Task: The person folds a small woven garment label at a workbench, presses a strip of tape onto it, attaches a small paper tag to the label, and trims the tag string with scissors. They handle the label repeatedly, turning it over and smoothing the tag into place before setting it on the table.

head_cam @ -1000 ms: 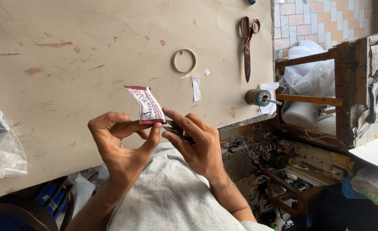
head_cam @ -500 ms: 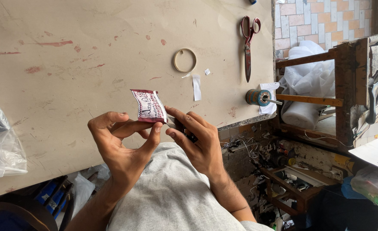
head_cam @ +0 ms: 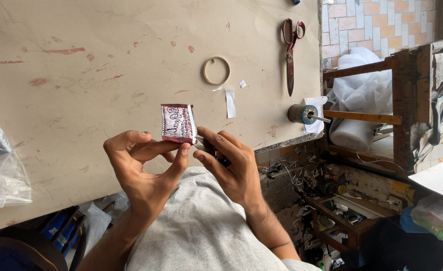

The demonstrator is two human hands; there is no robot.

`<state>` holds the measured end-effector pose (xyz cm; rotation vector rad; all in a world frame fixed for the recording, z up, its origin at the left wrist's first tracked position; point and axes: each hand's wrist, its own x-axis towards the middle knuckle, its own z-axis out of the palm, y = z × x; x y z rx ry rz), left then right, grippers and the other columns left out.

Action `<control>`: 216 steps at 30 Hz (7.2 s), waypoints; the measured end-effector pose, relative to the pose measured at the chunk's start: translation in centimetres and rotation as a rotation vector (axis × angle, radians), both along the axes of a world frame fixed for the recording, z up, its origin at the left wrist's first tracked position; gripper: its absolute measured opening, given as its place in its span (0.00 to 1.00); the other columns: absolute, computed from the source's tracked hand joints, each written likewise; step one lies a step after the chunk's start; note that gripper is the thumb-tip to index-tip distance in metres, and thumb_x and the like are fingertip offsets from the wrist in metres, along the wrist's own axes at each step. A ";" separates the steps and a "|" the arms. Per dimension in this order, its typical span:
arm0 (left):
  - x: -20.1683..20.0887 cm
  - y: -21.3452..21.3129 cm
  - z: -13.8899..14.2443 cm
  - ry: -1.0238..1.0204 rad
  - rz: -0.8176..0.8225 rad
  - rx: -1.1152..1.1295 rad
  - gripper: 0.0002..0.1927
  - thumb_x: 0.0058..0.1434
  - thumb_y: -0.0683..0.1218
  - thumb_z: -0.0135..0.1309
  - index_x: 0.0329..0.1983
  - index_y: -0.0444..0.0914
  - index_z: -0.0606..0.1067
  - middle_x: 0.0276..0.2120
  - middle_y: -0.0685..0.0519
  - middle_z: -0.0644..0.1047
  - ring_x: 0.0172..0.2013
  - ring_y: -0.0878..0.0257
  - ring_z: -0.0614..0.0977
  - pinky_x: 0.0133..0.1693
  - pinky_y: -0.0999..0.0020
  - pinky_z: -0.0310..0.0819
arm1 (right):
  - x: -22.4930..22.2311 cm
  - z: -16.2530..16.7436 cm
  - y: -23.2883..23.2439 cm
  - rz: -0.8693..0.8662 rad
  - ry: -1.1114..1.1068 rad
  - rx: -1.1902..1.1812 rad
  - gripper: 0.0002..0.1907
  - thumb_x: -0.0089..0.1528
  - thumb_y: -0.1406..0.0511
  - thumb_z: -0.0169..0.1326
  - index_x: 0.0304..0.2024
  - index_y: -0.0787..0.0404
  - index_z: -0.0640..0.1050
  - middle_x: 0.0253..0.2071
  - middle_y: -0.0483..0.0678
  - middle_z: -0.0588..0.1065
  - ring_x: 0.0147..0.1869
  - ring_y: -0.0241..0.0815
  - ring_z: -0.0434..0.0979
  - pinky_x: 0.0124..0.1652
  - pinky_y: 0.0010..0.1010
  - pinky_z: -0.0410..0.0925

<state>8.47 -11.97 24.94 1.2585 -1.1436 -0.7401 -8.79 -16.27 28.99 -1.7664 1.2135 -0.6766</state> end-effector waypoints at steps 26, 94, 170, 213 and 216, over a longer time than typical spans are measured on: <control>0.4 0.3 -0.7 -0.458 0.104 -0.154 0.38 0.55 0.39 0.75 0.55 0.39 0.58 0.33 0.55 0.82 0.36 0.72 0.78 0.65 0.52 0.60 | 0.6 2.2 -1.0 0.030 0.034 0.106 0.22 0.66 0.62 0.60 0.62 0.59 0.78 0.31 0.47 0.74 0.32 0.36 0.72 0.32 0.30 0.67; 0.8 -0.9 0.5 0.197 -0.231 0.108 0.35 0.60 0.31 0.56 0.65 0.39 0.53 0.35 0.50 0.77 0.33 0.68 0.79 0.45 0.72 0.76 | 0.8 -3.1 -0.7 -0.136 -0.322 0.295 0.16 0.58 0.66 0.69 0.43 0.61 0.76 0.23 0.32 0.61 0.26 0.19 0.55 0.26 0.17 0.48; -0.7 -0.1 0.5 -0.154 0.031 0.050 0.05 0.59 0.38 0.65 0.36 0.38 0.80 0.20 0.61 0.76 0.21 0.75 0.72 0.41 0.73 0.66 | -0.2 0.6 -0.8 -0.019 -0.161 0.249 0.18 0.64 0.62 0.62 0.55 0.61 0.82 0.30 0.40 0.72 0.27 0.24 0.69 0.23 0.21 0.61; -0.7 0.1 0.4 -0.111 0.030 0.084 0.05 0.58 0.37 0.64 0.35 0.37 0.79 0.19 0.59 0.74 0.22 0.72 0.70 0.37 0.75 0.66 | 0.1 1.3 -0.6 0.003 -0.154 0.288 0.16 0.65 0.64 0.61 0.55 0.61 0.82 0.30 0.41 0.71 0.29 0.27 0.70 0.25 0.22 0.63; -0.7 0.1 0.4 -0.087 0.019 0.060 0.05 0.59 0.38 0.64 0.36 0.37 0.79 0.19 0.60 0.75 0.22 0.74 0.70 0.39 0.74 0.67 | 0.2 1.3 -0.6 0.015 -0.135 0.237 0.16 0.65 0.65 0.62 0.55 0.61 0.82 0.30 0.42 0.70 0.29 0.28 0.68 0.27 0.24 0.61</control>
